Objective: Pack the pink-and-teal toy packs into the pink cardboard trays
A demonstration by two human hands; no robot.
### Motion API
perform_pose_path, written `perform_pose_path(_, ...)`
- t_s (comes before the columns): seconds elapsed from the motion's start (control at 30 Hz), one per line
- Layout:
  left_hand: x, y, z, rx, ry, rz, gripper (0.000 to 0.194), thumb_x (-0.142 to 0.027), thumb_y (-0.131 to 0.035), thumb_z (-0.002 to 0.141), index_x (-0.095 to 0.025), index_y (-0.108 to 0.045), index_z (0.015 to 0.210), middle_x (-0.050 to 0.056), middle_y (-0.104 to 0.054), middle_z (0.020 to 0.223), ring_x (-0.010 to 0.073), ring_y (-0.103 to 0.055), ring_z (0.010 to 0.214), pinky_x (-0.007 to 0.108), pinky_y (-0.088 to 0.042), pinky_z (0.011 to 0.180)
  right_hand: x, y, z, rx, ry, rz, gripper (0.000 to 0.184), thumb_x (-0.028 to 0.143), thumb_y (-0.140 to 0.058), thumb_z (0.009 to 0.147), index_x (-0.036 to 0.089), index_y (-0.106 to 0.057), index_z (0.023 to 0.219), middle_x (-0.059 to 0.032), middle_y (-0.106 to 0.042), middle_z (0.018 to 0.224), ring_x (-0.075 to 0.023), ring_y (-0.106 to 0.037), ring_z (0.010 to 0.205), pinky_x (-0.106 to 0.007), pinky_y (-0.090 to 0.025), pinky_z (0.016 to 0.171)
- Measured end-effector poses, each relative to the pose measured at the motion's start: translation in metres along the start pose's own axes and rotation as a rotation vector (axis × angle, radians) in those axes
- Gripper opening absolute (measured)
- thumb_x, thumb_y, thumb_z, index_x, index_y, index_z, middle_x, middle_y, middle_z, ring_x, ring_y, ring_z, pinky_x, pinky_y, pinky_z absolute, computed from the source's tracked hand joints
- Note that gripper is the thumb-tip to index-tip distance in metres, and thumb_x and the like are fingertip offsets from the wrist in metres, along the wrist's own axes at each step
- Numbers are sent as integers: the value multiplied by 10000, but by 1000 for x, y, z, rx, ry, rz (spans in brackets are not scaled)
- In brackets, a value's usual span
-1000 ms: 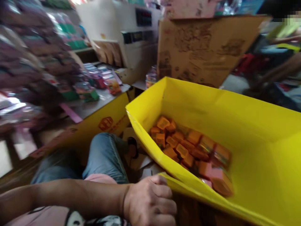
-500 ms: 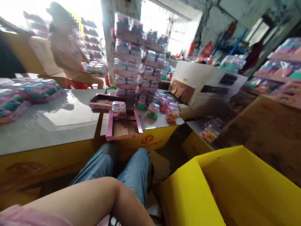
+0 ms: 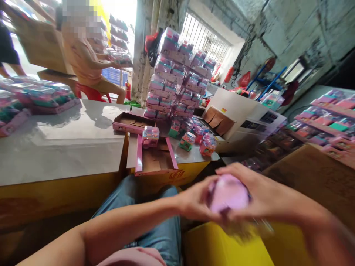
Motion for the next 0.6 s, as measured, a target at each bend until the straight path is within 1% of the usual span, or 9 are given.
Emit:
perform_pose_path(0.1, 27, 74, -17, -340, 66, -308, 960, -456, -818, 712, -132, -316, 1463, 177, -540, 1364, 302, -570, 1224, 409, -488, 1047, 5, -4, 89, 164, -10, 186, 1072, 527, -843, 646, 269, -329, 1551, -95, -557, 1403, -268, -616, 1197, -363, -524, 1036)
perform_pose_path(0.17, 41, 112, -28, -442, 64, -325, 944, -474, -785, 745, -142, -296, 1480, 173, -542, 1345, 295, -565, 1218, 417, -480, 1045, 6, -9, 146, 228, 62, 259, 1059, 503, -815, 682, 212, -302, 1562, -98, -582, 1375, -257, -626, 1170, -352, -515, 1025)
perform_pose_path(0.27, 57, 162, -46, -542, 98, 75, 821, -498, -710, 814, -150, -357, 1469, 174, -525, 1347, 297, -533, 1234, 450, -457, 1060, -3, -19, 214, 254, 75, 96, 994, 435, -815, 679, 214, -368, 1539, -84, -617, 1309, -246, -632, 1124, -317, -505, 990)
perform_pose_path(0.3, 63, 180, -54, -629, 114, 280, 743, -486, -682, 839, -158, -406, 1445, 168, -520, 1351, 300, -513, 1248, 464, -437, 1079, -10, -23, 232, 246, 34, -27, 994, 427, -825, 662, 223, -389, 1532, -95, -616, 1292, -262, -628, 1118, -333, -499, 985)
perform_pose_path(0.37, 75, 218, -77, -890, 178, 657, 566, -418, -622, 881, -159, -499, 1368, 156, -529, 1327, 301, -485, 1257, 479, -393, 1113, -31, -32, 263, 227, -98, -323, 1004, 431, -849, 631, 252, -419, 1520, -137, -603, 1261, -318, -616, 1119, -398, -489, 972)
perform_pose_path(0.43, 90, 254, -105, -1130, 359, 865, 477, -348, -580, 885, -117, -545, 1301, 177, -543, 1283, 320, -487, 1236, 493, -382, 1114, -56, -47, 288, 252, -239, -573, 1023, 441, -880, 593, 294, -441, 1506, -179, -571, 1270, -384, -595, 1134, -479, -473, 952)
perform_pose_path(0.47, 98, 270, -119, -1196, 485, 914, 473, -334, -578, 875, -87, -551, 1278, 196, -546, 1260, 336, -495, 1219, 499, -389, 1102, -69, -57, 299, 277, -291, -646, 1022, 442, -892, 577, 309, -458, 1494, -194, -548, 1299, -410, -578, 1156, -515, -461, 949)
perform_pose_path(0.53, 112, 295, -138, -1195, 668, 985, 527, -358, -613, 842, -48, -546, 1263, 224, -537, 1251, 365, -493, 1217, 511, -386, 1098, -90, -80, 317, 306, -334, -692, 994, 410, -916, 548, 319, -515, 1452, -205, -521, 1351, -446, -540, 1204, -587, -422, 970)
perform_pose_path(0.6, 119, 316, -142, -1086, 672, 1058, 632, -417, -655, 811, -53, -516, 1308, 223, -518, 1285, 369, -466, 1262, 507, -361, 1123, -103, -103, 331, 264, -317, -650, 957, 305, -945, 504, 304, -586, 1392, -202, -550, 1338, -461, -527, 1215, -650, -378, 994)
Point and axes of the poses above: each hand's wrist, its own z-axis towards the middle knuckle, its own y-axis out of the back of the hand, x = y × z, the point moved 2 cm from there along z, towards the middle knuckle
